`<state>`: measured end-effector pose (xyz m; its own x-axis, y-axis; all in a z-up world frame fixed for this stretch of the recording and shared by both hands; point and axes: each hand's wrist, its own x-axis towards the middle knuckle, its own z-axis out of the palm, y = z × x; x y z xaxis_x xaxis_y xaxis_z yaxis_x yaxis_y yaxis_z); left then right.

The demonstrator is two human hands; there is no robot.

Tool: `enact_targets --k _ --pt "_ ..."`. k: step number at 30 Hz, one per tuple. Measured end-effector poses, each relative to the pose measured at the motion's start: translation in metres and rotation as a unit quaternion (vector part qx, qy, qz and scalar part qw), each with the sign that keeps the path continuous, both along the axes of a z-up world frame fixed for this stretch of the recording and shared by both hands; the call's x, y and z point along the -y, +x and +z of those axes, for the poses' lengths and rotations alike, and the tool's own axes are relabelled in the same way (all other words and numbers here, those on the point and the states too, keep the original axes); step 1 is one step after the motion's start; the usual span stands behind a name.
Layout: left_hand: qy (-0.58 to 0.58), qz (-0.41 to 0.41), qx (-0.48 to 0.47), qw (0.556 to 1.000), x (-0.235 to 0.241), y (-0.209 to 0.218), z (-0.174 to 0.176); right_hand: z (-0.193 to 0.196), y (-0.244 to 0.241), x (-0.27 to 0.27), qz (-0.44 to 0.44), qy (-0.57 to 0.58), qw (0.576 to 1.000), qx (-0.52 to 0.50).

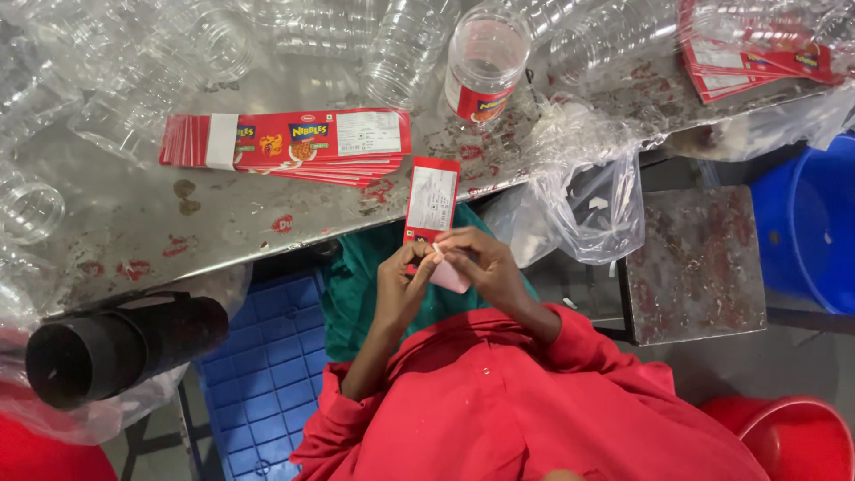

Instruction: The person applies labels to plastic containers by hand, handling them one at a time and placing them in a red bucket.

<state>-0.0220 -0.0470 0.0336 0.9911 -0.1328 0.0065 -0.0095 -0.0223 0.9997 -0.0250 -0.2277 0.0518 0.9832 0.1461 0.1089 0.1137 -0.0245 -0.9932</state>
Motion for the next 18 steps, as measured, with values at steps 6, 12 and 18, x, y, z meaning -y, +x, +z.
enact_targets --k 6,12,18 --pt "0.063 0.003 0.100 0.993 -0.005 -0.006 0.018 0.007 -0.007 0.002 0.000 -0.173 0.979 0.109" --pt "0.218 0.012 0.177 0.960 -0.007 -0.013 0.037 -0.038 0.014 0.011 -0.027 -0.089 0.989 0.112" --pt "0.145 0.081 0.129 0.978 -0.017 -0.010 0.039 0.004 0.028 0.026 -0.081 0.235 0.959 -0.135"
